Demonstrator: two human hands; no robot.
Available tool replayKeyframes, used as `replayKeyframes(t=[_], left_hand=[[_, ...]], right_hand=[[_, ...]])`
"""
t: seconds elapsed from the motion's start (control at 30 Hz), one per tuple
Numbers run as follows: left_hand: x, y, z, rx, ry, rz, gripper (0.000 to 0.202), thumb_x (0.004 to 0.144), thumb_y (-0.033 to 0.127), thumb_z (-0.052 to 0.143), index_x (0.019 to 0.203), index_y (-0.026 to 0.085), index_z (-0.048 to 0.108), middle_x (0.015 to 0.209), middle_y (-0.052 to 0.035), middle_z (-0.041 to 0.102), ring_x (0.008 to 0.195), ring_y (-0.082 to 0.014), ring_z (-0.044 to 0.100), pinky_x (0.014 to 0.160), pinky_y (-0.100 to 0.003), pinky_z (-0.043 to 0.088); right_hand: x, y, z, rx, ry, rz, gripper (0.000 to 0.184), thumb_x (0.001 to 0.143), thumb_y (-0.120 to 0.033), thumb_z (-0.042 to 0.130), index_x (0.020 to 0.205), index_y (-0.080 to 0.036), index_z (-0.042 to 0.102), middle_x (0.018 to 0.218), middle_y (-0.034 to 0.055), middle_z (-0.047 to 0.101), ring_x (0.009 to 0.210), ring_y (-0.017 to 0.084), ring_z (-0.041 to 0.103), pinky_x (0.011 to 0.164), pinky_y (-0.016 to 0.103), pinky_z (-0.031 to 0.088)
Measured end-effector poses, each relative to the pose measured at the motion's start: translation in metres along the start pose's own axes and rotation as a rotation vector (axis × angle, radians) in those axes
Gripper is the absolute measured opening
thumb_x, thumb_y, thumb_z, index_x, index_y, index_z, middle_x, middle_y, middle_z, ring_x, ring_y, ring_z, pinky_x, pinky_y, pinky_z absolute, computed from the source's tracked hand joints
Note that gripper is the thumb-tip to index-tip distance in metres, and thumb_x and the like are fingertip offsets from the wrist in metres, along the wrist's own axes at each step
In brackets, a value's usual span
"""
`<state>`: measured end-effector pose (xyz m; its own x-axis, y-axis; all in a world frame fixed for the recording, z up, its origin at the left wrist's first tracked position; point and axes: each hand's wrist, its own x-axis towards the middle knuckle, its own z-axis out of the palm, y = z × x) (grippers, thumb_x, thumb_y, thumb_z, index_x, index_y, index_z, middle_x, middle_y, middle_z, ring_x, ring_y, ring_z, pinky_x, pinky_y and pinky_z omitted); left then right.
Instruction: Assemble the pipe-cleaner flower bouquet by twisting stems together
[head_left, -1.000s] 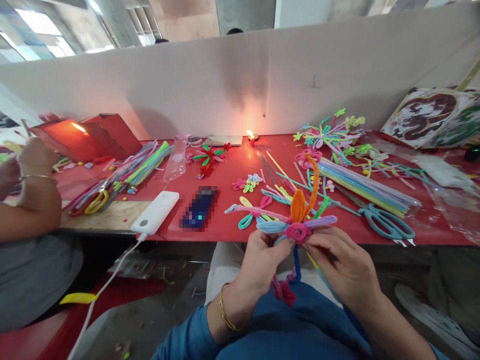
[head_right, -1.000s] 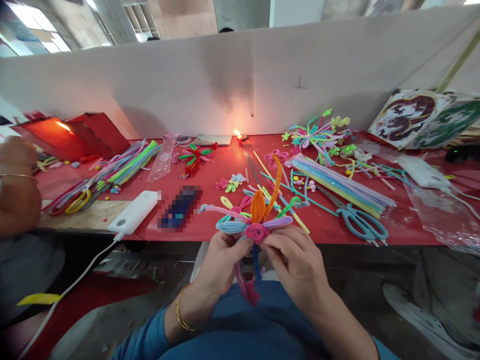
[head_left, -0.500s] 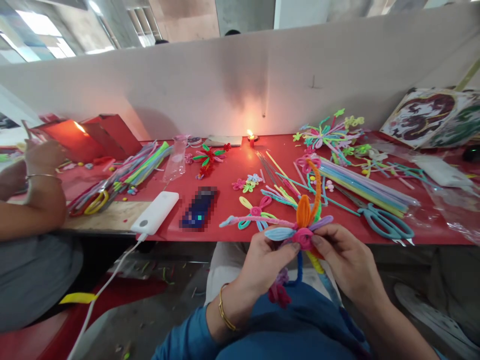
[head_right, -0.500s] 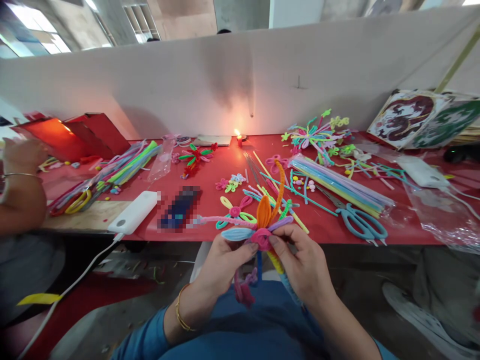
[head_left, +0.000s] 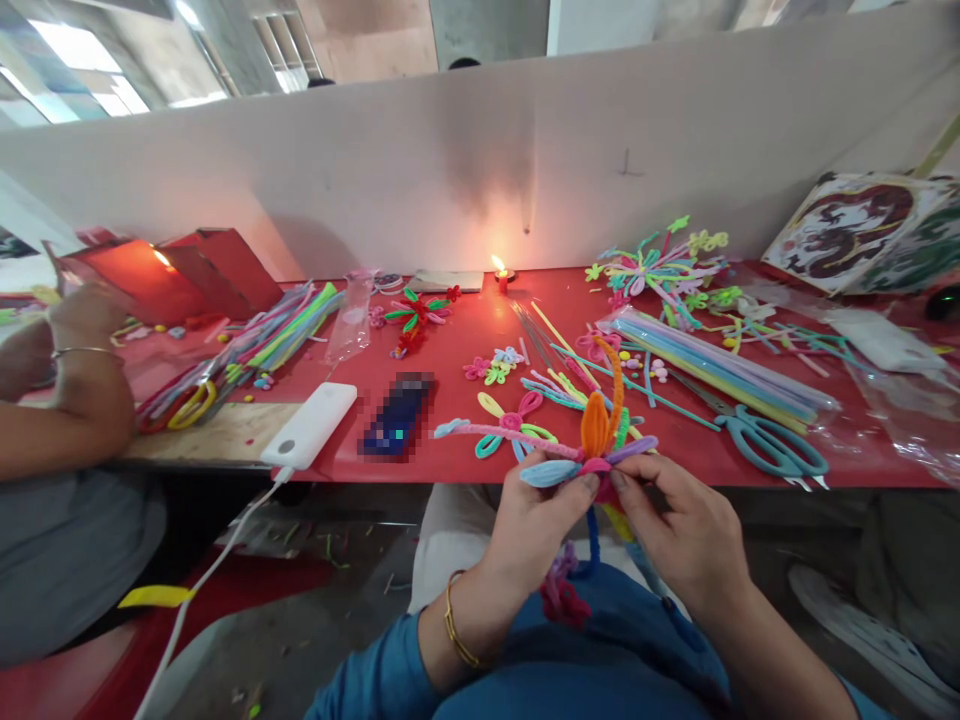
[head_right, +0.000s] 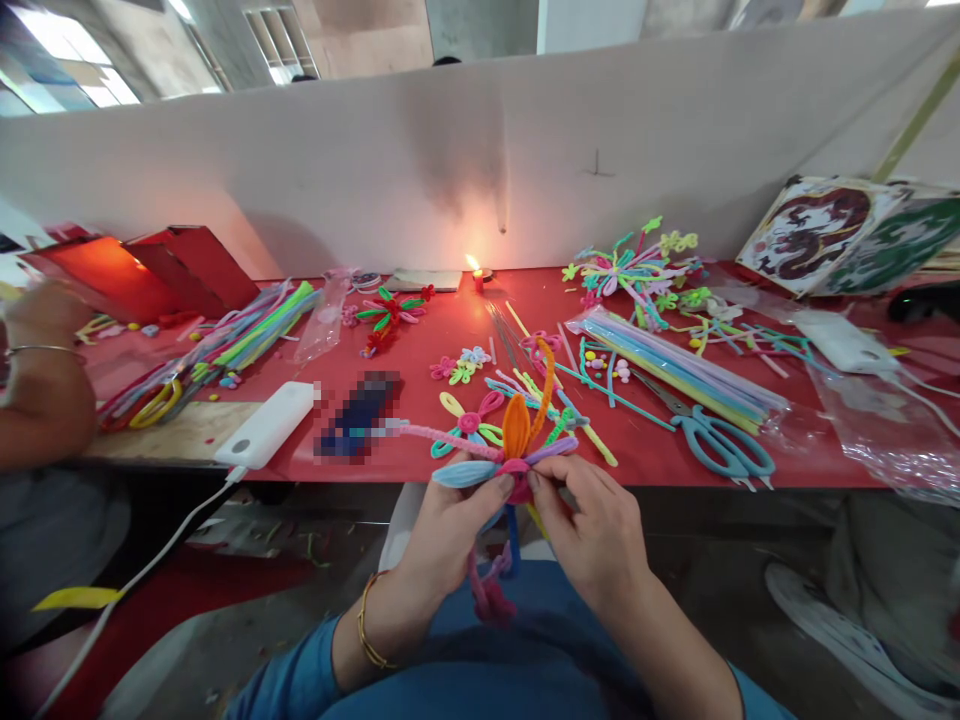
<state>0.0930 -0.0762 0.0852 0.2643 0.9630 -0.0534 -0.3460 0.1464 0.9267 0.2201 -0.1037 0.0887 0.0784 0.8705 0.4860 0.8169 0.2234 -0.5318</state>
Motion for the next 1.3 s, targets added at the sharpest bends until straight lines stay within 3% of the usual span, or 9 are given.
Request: replayKeyframes(t=[0.13, 0.33, 0.77, 0.9, 1.13, 1.3], left_hand=[[0.000, -0.002, 0.000, 0.019, 0.035, -0.008, 0.010, 0.068, 0.022, 0.062, 0.076, 0.018, 0.061, 0.071, 0.0014, 0.057, 0.072, -0.0127, 0.053, 0.065, -0.024, 0.043], [0.000, -0.003, -0.001, 0.038, 0.068, 0.005, 0.006, 0.065, 0.022, 0.065, 0.067, 0.018, 0.062, 0.066, 0.0023, 0.058, 0.065, -0.0111, 0.052, 0.064, -0.025, 0.044], [-0.004, -0.004, -0.004, -0.013, 0.063, -0.016, 0.010, 0.063, 0.027, 0.069, 0.066, 0.018, 0.065, 0.062, 0.0020, 0.059, 0.060, -0.0104, 0.052, 0.058, -0.023, 0.044], [-0.003, -0.003, -0.006, -0.087, 0.016, -0.053, 0.011, 0.063, 0.025, 0.069, 0.065, 0.016, 0.064, 0.061, 0.0018, 0.059, 0.059, -0.0092, 0.051, 0.058, -0.022, 0.043], [-0.003, -0.001, -0.002, -0.180, 0.077, -0.081, 0.010, 0.063, 0.022, 0.068, 0.064, 0.016, 0.061, 0.061, 0.0042, 0.055, 0.057, -0.0063, 0.048, 0.058, -0.020, 0.041], [-0.004, -0.006, -0.005, -0.123, 0.086, -0.041, 0.012, 0.063, 0.027, 0.069, 0.065, 0.017, 0.063, 0.064, 0.0030, 0.055, 0.060, -0.0083, 0.049, 0.058, -0.021, 0.041]], right_hand=[[0.000, -0.001, 0.002, -0.019, 0.008, -0.041, 0.014, 0.080, -0.026, 0.046, 0.073, -0.021, 0.057, 0.063, -0.0001, 0.064, 0.056, 0.015, 0.061, 0.054, 0.023, 0.044], [0.000, -0.004, 0.001, -0.019, 0.038, -0.106, 0.015, 0.080, -0.024, 0.045, 0.069, -0.021, 0.055, 0.059, -0.0003, 0.063, 0.051, 0.013, 0.059, 0.049, 0.023, 0.042], [0.000, -0.007, 0.000, -0.003, 0.002, 0.023, 0.014, 0.080, -0.027, 0.045, 0.067, -0.022, 0.047, 0.051, -0.0046, 0.057, 0.039, 0.011, 0.053, 0.040, 0.021, 0.037], [0.001, -0.009, -0.001, 0.102, -0.040, 0.085, 0.013, 0.081, -0.029, 0.046, 0.070, -0.022, 0.048, 0.053, -0.0042, 0.058, 0.041, 0.011, 0.055, 0.041, 0.020, 0.040], [-0.003, -0.005, 0.005, 0.305, -0.043, 0.198, 0.010, 0.077, -0.029, 0.052, 0.077, -0.020, 0.047, 0.068, 0.0011, 0.059, 0.059, 0.014, 0.060, 0.053, 0.023, 0.048], [-0.009, 0.002, 0.008, 0.672, -0.182, 0.391, 0.020, 0.076, -0.035, 0.054, 0.087, -0.018, 0.053, 0.079, 0.0065, 0.064, 0.070, 0.018, 0.062, 0.060, 0.028, 0.052]])
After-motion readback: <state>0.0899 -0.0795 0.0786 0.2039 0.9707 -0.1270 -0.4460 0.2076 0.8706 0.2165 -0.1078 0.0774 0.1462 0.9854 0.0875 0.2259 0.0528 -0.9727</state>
